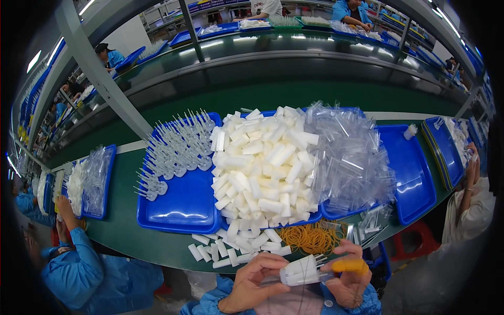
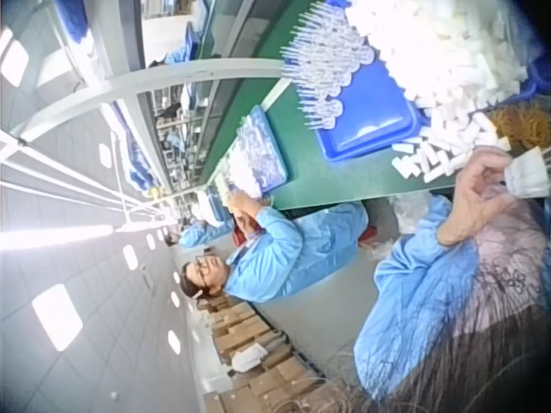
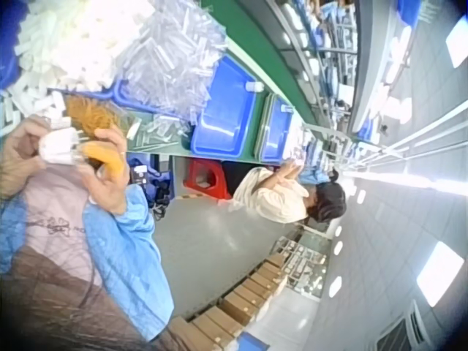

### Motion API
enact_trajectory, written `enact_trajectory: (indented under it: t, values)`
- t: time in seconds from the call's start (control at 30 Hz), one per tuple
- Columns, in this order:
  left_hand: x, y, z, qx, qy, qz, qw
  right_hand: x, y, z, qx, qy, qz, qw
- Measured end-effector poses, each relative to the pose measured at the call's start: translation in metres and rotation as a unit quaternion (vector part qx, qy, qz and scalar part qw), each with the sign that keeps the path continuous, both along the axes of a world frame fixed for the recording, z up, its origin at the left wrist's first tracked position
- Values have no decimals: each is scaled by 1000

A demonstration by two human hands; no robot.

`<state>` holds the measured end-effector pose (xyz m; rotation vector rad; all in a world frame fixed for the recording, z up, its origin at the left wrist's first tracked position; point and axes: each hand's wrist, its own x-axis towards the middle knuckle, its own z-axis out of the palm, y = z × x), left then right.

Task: The person assembles small white plastic components by inserting them into clear plastic sleeves and securing them with rubber bands. They handle the components one at a time, using a yellow tool to assist in the process. The assembled units are placed into a blue tray.

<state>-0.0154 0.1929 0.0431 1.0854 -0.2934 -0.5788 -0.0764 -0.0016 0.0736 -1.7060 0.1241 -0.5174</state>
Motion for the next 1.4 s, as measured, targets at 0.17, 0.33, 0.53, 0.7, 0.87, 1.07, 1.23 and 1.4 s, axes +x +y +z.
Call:
enact_trajectory:
  t: [0.17, 0.33, 0.53, 0.7, 0.87, 1.07, 1.23, 1.4]
  values:
    - [0, 2, 0, 5, 11, 0, 1000, 8, -8, -3, 5, 28, 15, 999]
    - [-2, 0, -5, -5, -10, 5, 1000, 1, -9, -8, -11, 51, 28, 998]
    - [-4, -3, -4, 31, -6, -9, 999, -1, -5, -8, -30, 21, 32, 999]
    - [-4, -5, -10, 15, -3, -6, 1000, 2, -4, -6, -27, 68, 30, 997]
    - [1, -8, -15, -25, 41, 24, 999, 15, -24, -12, -48, 35, 45, 997]
    - [6, -2, -14, -67, 66, 66, 993, 31, -53, -39, -357, 80, -132, 921]
    - [6, -1, -16, -70, 74, 69, 992, 41, -52, -49, -489, 118, -132, 854]
    - [7, 1, -16, -65, 79, 70, 992, 35, -52, -45, -472, 120, -115, 866]
